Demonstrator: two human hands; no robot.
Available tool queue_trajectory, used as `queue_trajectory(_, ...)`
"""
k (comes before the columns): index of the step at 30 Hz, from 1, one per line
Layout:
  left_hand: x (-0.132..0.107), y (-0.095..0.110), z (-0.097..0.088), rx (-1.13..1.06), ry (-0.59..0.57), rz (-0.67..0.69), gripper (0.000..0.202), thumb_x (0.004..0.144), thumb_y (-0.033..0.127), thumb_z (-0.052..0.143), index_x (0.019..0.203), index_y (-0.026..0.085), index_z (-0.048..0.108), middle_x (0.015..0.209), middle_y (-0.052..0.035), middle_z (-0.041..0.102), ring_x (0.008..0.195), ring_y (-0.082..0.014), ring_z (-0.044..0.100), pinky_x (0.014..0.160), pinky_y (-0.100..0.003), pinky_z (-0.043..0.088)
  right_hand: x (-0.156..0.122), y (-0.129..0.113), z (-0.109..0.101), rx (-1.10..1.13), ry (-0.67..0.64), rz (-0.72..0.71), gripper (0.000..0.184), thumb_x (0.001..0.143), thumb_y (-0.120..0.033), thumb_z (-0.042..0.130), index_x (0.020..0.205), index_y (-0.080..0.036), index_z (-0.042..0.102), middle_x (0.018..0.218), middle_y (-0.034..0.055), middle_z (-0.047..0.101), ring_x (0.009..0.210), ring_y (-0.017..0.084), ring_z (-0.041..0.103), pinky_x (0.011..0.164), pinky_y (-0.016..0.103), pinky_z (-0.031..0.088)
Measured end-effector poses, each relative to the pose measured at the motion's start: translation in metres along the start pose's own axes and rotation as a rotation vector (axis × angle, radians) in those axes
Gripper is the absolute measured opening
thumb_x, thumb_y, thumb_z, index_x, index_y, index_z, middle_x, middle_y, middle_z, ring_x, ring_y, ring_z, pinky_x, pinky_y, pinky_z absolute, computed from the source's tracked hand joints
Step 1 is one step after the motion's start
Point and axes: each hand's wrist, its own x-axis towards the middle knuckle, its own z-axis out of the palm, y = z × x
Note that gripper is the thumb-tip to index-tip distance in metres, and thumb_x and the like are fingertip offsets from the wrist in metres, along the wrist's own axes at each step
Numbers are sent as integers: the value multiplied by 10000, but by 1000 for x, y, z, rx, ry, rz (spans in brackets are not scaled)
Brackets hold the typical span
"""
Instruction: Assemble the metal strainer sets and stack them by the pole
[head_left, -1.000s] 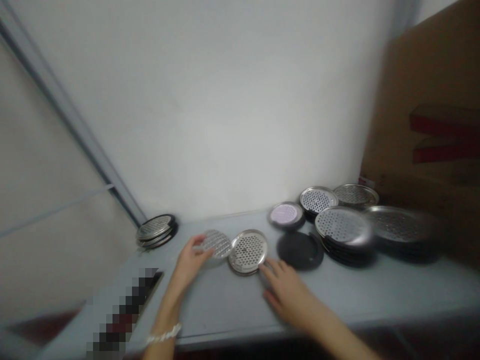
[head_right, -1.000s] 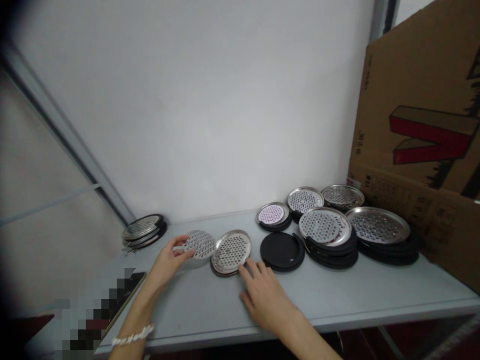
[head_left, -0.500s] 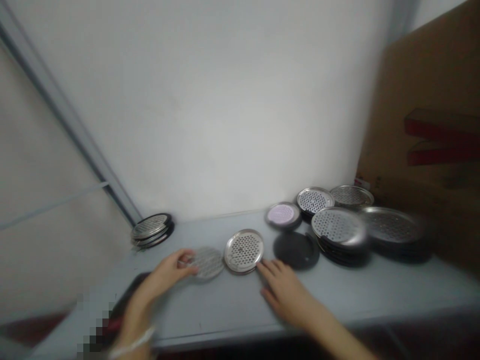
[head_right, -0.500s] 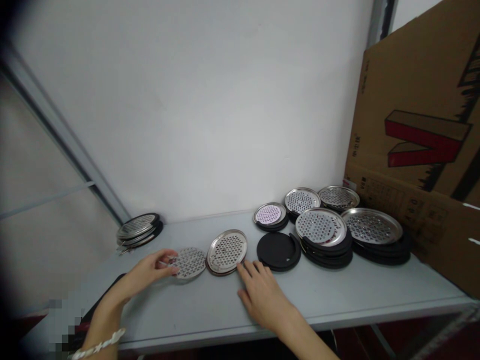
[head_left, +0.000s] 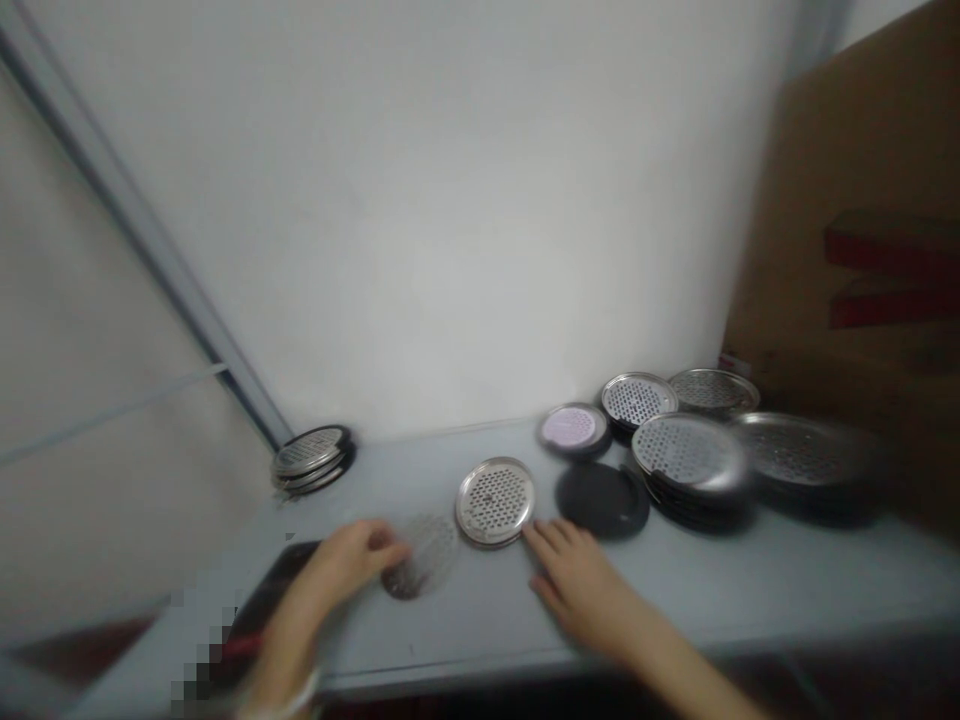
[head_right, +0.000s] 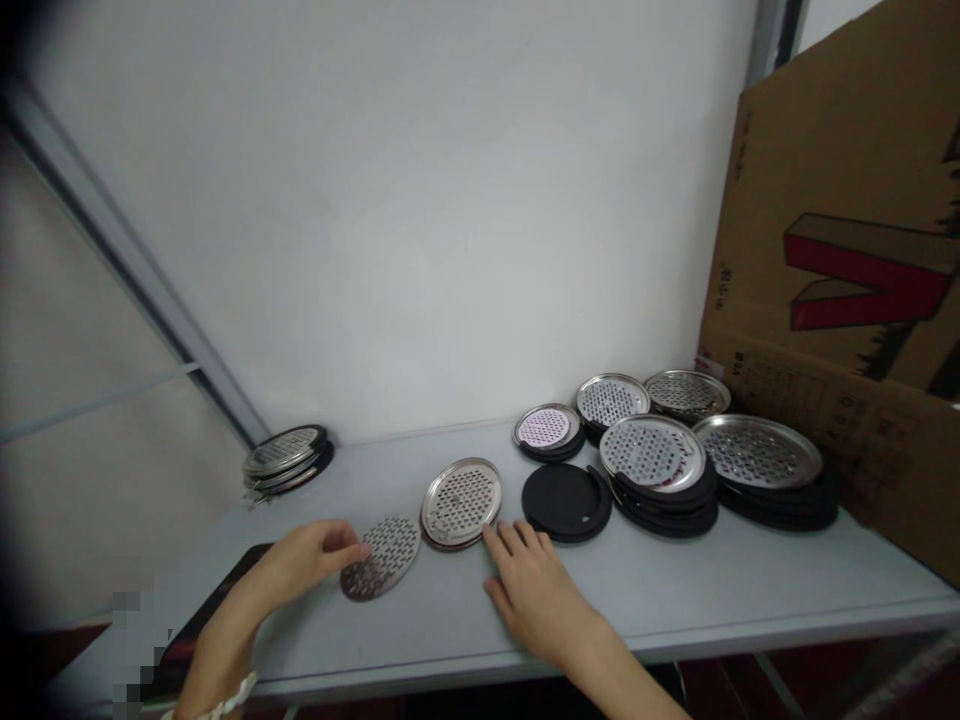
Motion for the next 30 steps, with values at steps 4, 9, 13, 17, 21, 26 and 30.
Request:
queue_trajectory(4,2,29,6,20,136,83,347,864,518,559,934,212,708,1007,-95,783,991,-286,699,867,-340,463,-1,-1,0,-3,6,1,608,965,-240,505,1559,-156,410,1529,164,508,1365,370,466,1130,547,398)
queue_trajectory(9,6,66,29,-77,105,251,276,872,378,604,1072,211,697,1150,-102,757,1101,-279,673,961,-343,468,-2,0,-1,21,-4,7,624,962,-236,502,1568,-133,391,1541,165,495,1380,369,453,1147,554,382)
queue_trajectory(13,14,81,48,-91,161,262,404,881,375,633,1238,187,654,1310,-138,695,1246,-312,604,1082,-403,420,-2,2,-3,86,-14,15,662,944,-226,522,1580,-126,366,1578,161,447,1409,359,427,1169,551,355)
queue_trajectory(17,22,83,56,-110,147,247,476,840,324,695,1292,190,629,1350,-139,678,1275,-312,596,1110,-411,412,-3,5,-6,199,-21,49,697,936,-246,552,1593,-147,340,1626,154,372,1459,343,377,1192,554,319)
queue_trajectory(21,24,79,58,-142,125,275,422,829,266,693,1245,205,654,1311,-120,704,1244,-293,621,1098,-398,428,-3,10,-4,334,26,66,656,952,-274,546,1570,-144,370,1624,168,366,1481,316,362,1204,506,313)
queue_trajectory(26,20,76,59,-171,69,352,465,827,194,652,1291,210,640,1400,-108,657,1312,-271,579,1166,-388,374,3,16,1,502,191,52,537,953,-264,558,1472,-162,464,1473,163,501,1359,266,504,1162,395,373)
queue_trajectory(30,20,73,61,-126,48,385,509,808,92,558,1300,195,640,1374,-97,671,1310,-247,576,1170,-365,370,7,18,2,533,274,76,328,973,-273,540,1286,-184,582,1247,125,594,1147,255,612,1038,385,456)
